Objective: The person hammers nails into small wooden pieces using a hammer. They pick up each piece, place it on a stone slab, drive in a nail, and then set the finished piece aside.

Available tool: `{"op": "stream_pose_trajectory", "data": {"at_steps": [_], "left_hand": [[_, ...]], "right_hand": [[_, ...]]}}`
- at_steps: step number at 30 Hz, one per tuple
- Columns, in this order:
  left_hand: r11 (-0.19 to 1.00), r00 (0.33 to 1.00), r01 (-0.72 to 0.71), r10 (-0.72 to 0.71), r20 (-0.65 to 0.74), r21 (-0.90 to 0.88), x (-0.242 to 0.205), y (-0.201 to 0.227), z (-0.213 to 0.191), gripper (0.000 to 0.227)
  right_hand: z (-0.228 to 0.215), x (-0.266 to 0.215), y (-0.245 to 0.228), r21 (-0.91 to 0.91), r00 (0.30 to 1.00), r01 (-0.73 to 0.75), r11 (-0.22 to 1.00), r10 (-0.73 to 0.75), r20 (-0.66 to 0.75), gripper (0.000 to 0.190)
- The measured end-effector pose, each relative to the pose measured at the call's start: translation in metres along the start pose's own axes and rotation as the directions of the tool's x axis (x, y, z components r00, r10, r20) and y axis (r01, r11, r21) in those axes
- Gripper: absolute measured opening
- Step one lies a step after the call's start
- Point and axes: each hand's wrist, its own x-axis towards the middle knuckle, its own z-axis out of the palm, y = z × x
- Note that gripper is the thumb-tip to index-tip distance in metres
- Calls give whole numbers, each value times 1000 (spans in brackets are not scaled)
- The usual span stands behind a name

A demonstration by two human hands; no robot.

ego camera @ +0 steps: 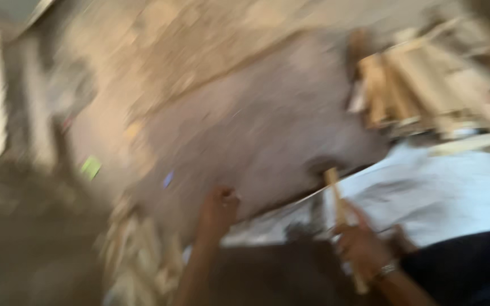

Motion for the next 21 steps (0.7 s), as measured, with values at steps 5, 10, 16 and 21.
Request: {"op": "stream_pose_trajectory", "data": {"at_steps": [5, 10, 16, 21], "left_hand": [[920, 918, 297, -200, -343, 257, -74, -143, -88, 28], [876, 862, 465, -414, -293, 129, -100, -171, -107, 30], [712, 872, 489, -393, -291, 503, -88, -138, -76, 106], [745, 876, 473, -343, -339, 470, -90, -107, -73, 48]], "right_hand": [[9, -2, -18, -233, 947, -224, 946, 154, -283, 80], [28, -10, -31, -255, 949, -206, 945, 130, -287, 77], [26, -10, -28, -234, 936, -230, 945, 149, -317, 78], [36, -19, -34, -247, 936, -231, 941, 146, -321, 80]]}}
